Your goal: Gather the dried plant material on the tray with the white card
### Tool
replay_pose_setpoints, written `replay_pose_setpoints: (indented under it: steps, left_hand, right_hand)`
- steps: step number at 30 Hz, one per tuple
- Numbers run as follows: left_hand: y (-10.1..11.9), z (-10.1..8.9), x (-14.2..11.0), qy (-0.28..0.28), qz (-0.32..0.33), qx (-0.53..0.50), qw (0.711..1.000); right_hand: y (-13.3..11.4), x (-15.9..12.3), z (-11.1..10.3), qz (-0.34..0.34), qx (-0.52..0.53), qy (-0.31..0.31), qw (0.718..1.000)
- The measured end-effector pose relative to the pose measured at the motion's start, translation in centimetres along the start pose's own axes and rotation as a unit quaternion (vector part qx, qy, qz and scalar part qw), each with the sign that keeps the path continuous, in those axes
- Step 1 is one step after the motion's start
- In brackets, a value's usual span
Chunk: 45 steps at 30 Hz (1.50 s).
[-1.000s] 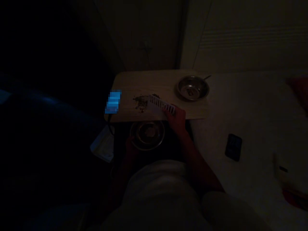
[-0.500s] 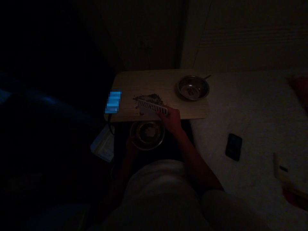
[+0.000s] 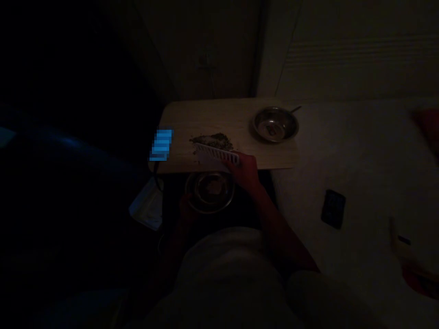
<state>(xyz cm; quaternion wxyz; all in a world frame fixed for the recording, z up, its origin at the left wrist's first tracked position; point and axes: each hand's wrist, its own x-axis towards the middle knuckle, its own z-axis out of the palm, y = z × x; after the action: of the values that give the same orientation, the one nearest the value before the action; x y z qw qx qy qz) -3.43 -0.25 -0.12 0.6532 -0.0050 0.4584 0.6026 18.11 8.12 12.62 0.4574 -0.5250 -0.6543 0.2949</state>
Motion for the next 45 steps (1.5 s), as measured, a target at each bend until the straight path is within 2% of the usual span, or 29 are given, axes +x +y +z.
replay_pose_setpoints:
  steps: [6, 10, 16, 21, 29, 34, 45]
  left_hand:
    - [0.1, -0.2, 0.3, 0.038, -0.016, -0.004, 0.999]
    - [0.0, -0.4, 0.8, 0.03, -0.025, -0.005, 0.999]
    - [-0.2, -0.6, 0.8, 0.031, -0.02, 0.007, 0.999]
    - [0.0, 0.0, 0.1, 0.02, -0.014, 0.0, 1.0]
    - [0.2, 0.1, 0.2, 0.063, -0.014, 0.013, 0.998]
    - [0.2, -0.1, 0.3, 0.046, -0.02, 0.01, 0.999]
    - [0.0, -0.2, 0.5, 0.058, -0.029, -0.014, 0.998]
  right_hand:
    - [0.7, 0.1, -0.3, 0.013, -0.008, 0.054, 0.998]
    - [0.5, 0.1, 0.1, 0.021, 0.003, 0.084, 0.996]
    - [-0.7, -0.4, 3.5, -0.009, 0.0, 0.019, 1.0]
    - [-0.3, 0.0, 5.8, -0.01, -0.009, -0.026, 1.0]
    - [1.4, 2.3, 4.3, -0.005, -0.021, 0.014, 1.0]
    - [1.9, 3.4, 3.5, -0.019, -0.031, 0.043, 0.998]
    - [2.5, 3.3, 2.6, -0.022, -0.026, 0.081, 0.996]
